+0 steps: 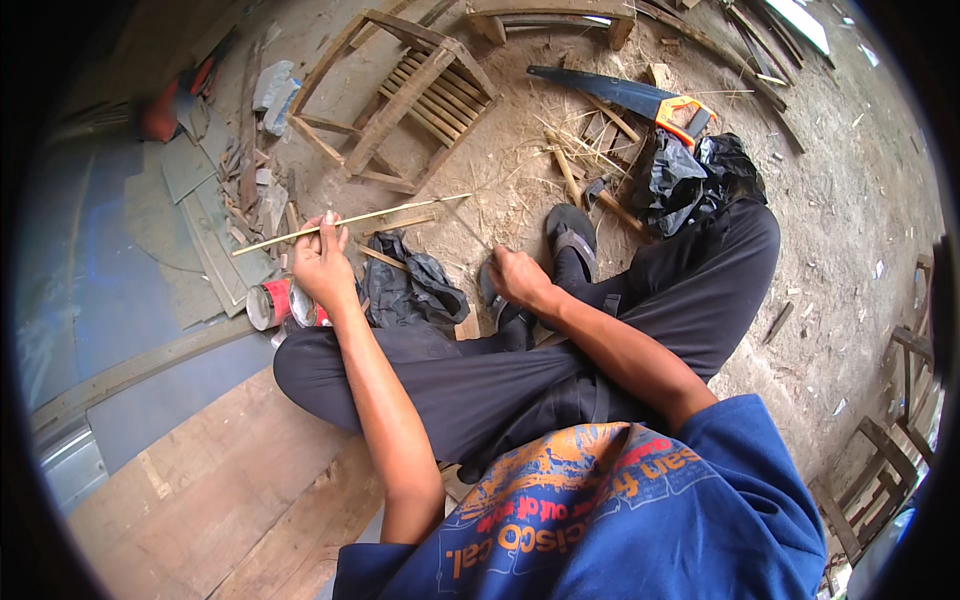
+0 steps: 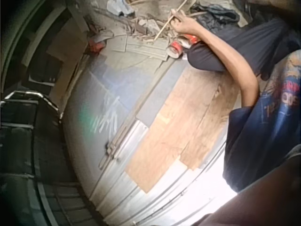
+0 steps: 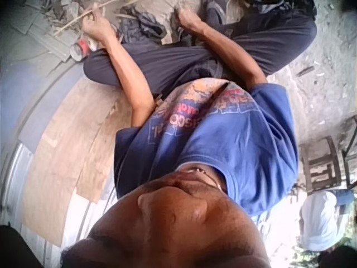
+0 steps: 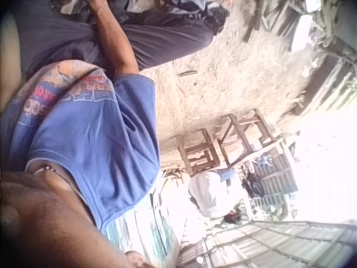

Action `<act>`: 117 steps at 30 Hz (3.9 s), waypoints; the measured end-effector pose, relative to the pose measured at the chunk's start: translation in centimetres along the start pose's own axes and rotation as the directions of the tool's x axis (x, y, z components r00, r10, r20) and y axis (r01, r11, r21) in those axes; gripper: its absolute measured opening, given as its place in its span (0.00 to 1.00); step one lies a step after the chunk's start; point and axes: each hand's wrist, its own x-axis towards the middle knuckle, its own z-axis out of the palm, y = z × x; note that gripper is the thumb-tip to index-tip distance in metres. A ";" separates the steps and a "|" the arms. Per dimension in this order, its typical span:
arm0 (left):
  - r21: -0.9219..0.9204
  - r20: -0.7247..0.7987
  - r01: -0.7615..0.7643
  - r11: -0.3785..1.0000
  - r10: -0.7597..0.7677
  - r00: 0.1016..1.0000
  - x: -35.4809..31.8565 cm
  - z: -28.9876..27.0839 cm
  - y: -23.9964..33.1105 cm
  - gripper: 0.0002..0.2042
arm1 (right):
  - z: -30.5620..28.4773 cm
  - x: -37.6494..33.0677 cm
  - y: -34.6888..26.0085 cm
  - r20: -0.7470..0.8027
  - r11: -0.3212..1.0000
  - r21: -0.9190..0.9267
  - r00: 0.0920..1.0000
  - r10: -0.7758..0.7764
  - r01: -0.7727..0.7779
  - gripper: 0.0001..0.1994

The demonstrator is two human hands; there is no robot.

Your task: The person hammers thin wooden slats into the frame of a wooden chair, then uses a knife to shave and shape a separate wooden stick. The person places the shaped stick into the chair frame and uses a hand saw to trim the slats flush with the frame.

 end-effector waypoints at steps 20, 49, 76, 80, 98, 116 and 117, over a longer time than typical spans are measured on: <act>-0.068 0.020 0.054 0.996 -0.052 0.998 -0.6 0.6 0.7 0.13 | -1.7 0.2 -2.6 -0.008 0.988 -0.066 0.990 -0.139 0.138 0.10; -0.078 0.154 0.026 0.997 -0.014 0.988 -4.4 2.3 1.8 0.08 | -3.2 0.5 -3.7 -0.065 0.990 -0.051 0.989 -0.132 0.128 0.11; -0.099 0.134 0.008 0.995 0.006 0.991 -3.5 3.7 2.6 0.07 | -2.5 0.2 -2.4 -0.041 0.998 -0.037 0.998 -0.053 0.051 0.12; -0.052 0.138 0.006 0.999 0.002 0.990 -3.0 3.2 1.9 0.08 | -1.0 1.6 1.1 -0.016 0.994 -0.080 0.997 0.074 -0.075 0.12; -0.089 0.072 0.021 0.996 -0.015 0.997 -0.8 3.2 1.5 0.08 | -0.2 0.7 3.0 0.059 0.979 -0.117 0.982 0.177 -0.169 0.12; -0.065 0.054 0.047 0.997 -0.043 0.998 -1.2 2.5 1.3 0.08 | 0.9 0.6 3.4 0.044 0.983 -0.035 0.983 0.180 -0.179 0.14; -0.067 0.060 0.037 0.997 -0.033 0.998 -0.6 2.4 1.3 0.08 | 0.8 1.0 3.7 0.038 0.977 -0.046 0.977 0.209 -0.208 0.13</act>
